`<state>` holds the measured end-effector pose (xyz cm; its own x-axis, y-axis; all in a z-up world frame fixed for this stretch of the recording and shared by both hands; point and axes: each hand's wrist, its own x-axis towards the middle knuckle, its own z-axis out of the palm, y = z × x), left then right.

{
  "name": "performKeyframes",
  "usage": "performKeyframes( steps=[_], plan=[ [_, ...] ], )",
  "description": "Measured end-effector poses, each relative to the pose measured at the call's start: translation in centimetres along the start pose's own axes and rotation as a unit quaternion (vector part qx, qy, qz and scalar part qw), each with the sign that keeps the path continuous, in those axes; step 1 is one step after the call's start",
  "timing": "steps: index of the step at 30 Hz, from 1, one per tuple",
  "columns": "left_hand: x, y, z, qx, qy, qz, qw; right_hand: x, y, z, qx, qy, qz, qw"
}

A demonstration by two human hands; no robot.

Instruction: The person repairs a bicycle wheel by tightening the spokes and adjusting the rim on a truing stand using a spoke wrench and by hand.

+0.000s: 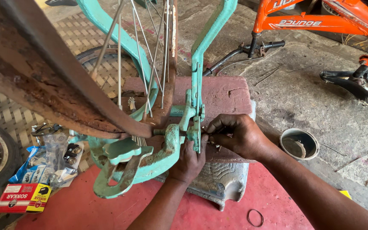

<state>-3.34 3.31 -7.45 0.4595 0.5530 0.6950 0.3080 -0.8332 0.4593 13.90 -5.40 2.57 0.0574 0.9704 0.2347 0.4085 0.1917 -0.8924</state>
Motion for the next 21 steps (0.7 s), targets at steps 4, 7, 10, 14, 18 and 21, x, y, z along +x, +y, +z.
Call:
performKeyframes(
  steps=[4, 7, 10, 14, 18, 21],
  plan=[
    [0.4, 0.5, -0.7, 0.009, 0.029, 0.053, 0.998, 0.0, 0.0, -0.1, 0.014, -0.005, 0.007, 1.000],
    [0.4, 0.4, -0.4, 0.003, 0.034, 0.059, 0.998, 0.0, -0.2, 0.0, 0.019, -0.002, 0.032, 0.999],
    [-0.3, -0.2, 0.1, -0.020, -0.064, -0.067, 0.996, 0.3, -0.3, -0.3, -0.100, 0.007, -0.020, 0.995],
    [-1.4, -1.9, 1.2, -0.003, -0.010, 0.002, 1.000, 0.9, 0.3, -1.6, -0.179, 0.075, 0.035, 0.980],
    [-2.3, -2.9, 2.3, 0.070, -0.028, -0.017, 0.997, 0.7, 1.7, -3.1, -0.095, 0.160, 0.088, 0.979],
    [-2.5, -3.1, 2.6, 0.091, 0.002, 0.015, 0.996, 0.3, 2.5, -3.3, -0.095, 0.175, 0.078, 0.977]
  ],
)
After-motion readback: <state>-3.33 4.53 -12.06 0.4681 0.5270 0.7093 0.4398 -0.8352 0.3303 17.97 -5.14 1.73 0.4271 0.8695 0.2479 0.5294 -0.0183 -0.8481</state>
